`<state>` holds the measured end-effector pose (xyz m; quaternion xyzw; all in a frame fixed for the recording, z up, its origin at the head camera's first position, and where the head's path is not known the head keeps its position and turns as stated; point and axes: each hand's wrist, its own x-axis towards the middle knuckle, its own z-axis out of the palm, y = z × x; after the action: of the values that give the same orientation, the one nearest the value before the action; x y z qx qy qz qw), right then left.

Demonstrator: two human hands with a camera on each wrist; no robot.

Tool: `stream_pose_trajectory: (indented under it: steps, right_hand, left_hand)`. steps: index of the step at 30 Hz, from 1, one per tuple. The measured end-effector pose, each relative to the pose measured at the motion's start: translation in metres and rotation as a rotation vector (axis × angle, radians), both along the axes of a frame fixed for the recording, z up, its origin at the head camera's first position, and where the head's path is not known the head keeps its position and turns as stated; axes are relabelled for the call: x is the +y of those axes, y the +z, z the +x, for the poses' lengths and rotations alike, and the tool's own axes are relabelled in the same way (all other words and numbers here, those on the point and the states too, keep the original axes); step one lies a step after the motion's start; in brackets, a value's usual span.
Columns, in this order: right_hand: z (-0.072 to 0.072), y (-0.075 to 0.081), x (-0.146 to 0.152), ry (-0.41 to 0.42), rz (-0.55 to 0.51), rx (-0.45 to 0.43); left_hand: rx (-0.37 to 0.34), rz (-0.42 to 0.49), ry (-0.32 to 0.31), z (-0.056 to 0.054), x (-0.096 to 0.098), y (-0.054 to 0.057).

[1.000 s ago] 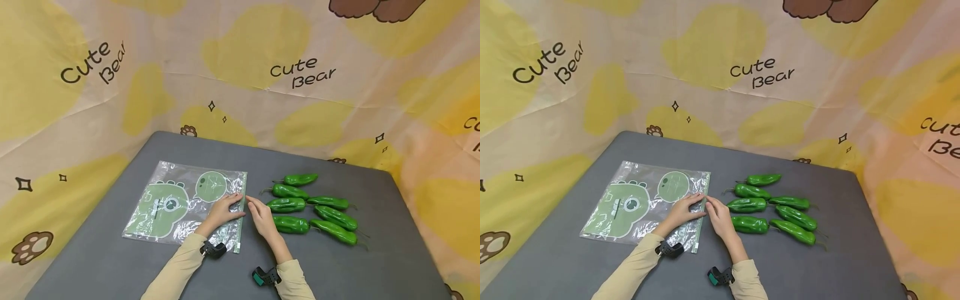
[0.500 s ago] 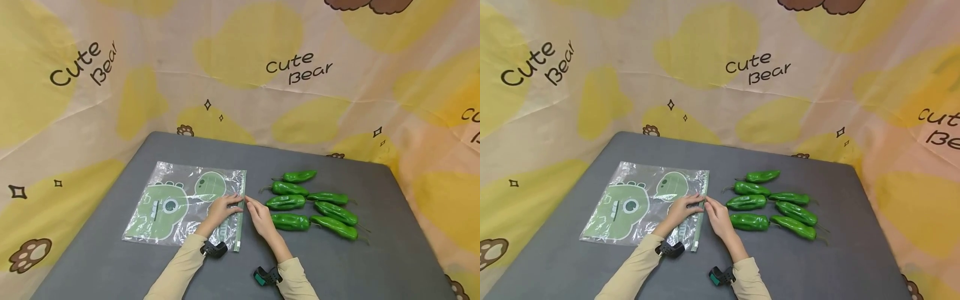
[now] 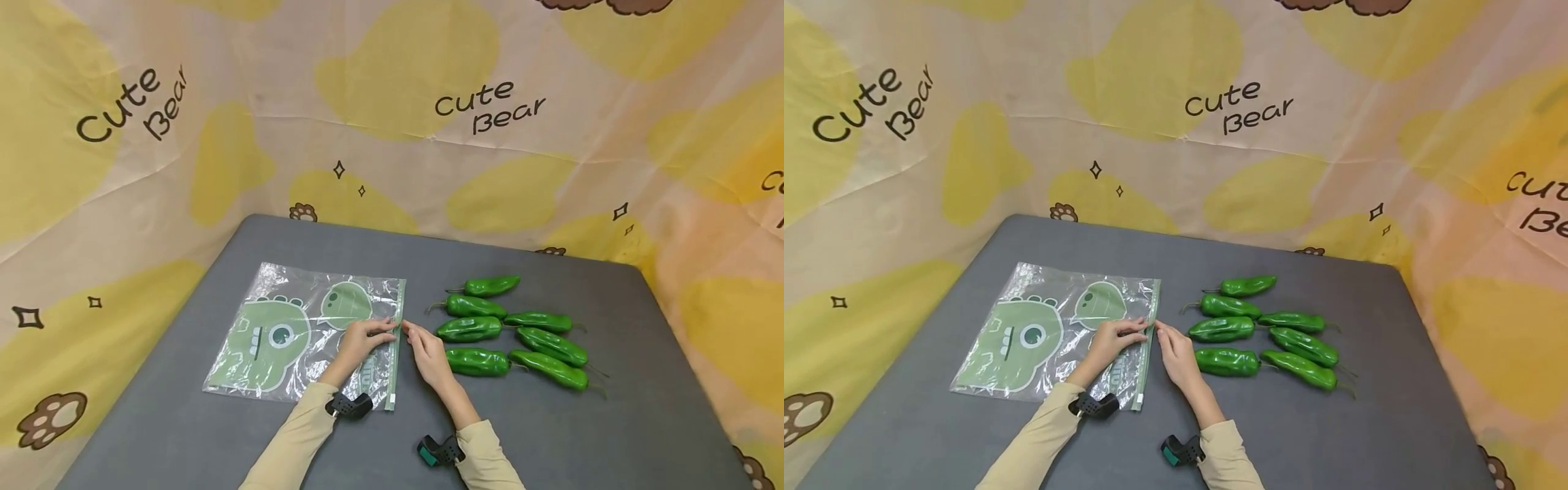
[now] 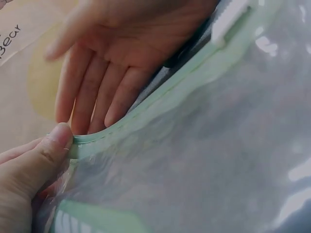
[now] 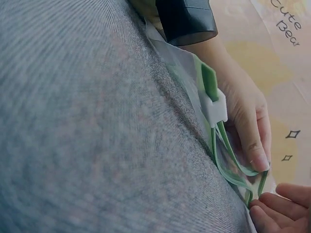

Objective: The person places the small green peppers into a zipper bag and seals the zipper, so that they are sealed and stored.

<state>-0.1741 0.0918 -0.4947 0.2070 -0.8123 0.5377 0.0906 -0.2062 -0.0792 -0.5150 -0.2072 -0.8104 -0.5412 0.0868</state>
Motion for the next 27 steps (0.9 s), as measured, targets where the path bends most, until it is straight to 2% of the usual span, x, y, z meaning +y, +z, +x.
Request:
stream_pose_trajectory:
  steps: [7,13,20,22,27]
  right_hand:
    - [-0.003,-0.013,0.003,-0.016,0.053,0.052]
    - [-0.015,-0.014,-0.005,-0.129,0.137,0.103]
    - [-0.017,-0.014,-0.010,-0.193,0.215,0.067]
    - [-0.016,-0.013,-0.010,-0.197,0.220,0.055]
    - [-0.015,-0.012,-0.012,-0.200,0.224,0.022]
  left_hand:
    - [0.002,0.014,0.004,0.001,0.002,-0.003]
    - [-0.003,0.042,0.024,-0.001,0.001,0.002]
    - [-0.048,0.044,0.019,-0.001,0.001,0.003]
    - [-0.057,0.059,0.009,0.000,0.001,0.005]
    - [-0.029,0.117,-0.028,0.008,0.001,0.026]
